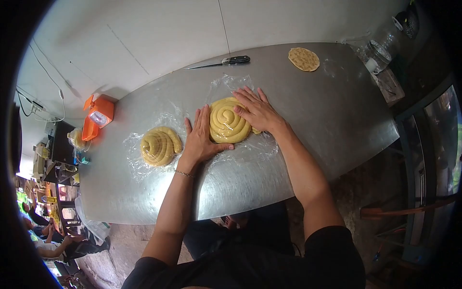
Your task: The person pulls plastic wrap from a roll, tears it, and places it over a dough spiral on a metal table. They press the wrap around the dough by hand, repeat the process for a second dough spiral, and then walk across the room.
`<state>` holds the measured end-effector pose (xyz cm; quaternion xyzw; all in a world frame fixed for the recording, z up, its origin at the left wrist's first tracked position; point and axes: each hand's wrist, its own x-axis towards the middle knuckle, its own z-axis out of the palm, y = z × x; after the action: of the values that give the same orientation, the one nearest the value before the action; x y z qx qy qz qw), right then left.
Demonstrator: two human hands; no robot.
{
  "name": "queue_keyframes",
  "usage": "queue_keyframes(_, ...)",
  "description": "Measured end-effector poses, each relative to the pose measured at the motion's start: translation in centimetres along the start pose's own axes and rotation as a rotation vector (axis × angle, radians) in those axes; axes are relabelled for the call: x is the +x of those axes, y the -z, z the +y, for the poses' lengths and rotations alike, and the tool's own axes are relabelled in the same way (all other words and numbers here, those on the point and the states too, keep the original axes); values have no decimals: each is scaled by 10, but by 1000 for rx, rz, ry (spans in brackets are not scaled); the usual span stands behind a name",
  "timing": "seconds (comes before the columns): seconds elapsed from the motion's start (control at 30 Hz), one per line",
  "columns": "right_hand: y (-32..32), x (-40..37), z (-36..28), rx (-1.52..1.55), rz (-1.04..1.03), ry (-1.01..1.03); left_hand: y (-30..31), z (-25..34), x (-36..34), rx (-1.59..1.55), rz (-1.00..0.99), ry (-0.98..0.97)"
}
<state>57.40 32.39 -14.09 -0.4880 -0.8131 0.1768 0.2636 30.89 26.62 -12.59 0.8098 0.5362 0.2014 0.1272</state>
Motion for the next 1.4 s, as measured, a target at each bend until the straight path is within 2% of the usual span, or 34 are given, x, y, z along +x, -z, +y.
queue_keyframes(0.17, 3, 1, 3, 39, 57, 5, 8, 2, 2, -10, -7, -3)
queue_keyframes(0.23, 12, 1, -6, -8, 137, 14, 12, 14, 1, -42, 142, -122)
queue_keyframes(0.27, 15, 1, -11, -42, 175, 87, 13, 22, 1, -58, 216, -183)
queue_keyframes(0.33, 16, 1, -31, -111, 247, 233, 6, 31, 0, -66, 185, -211)
queue_keyframes(0.43, -1, -3, -39, -4, 141, 278, -2, 33, 0, -58, 77, -116)
queue_keyframes(0.83, 0, -4, -25, 111, 131, 166, -7, 18, 5, -190, 120, -161)
queue_keyframes(0.97, -2, 0, -23, 145, 107, 180, -22, 5, 2, -313, 235, -233)
queue_keyframes(1.13, 0, 11, -14, 186, 14, 220, -21, 9, 3, -260, 195, -116)
queue_keyframes(1.4, -5, 12, -3, 220, -11, 220, -22, 7, -2, -283, 194, -133)
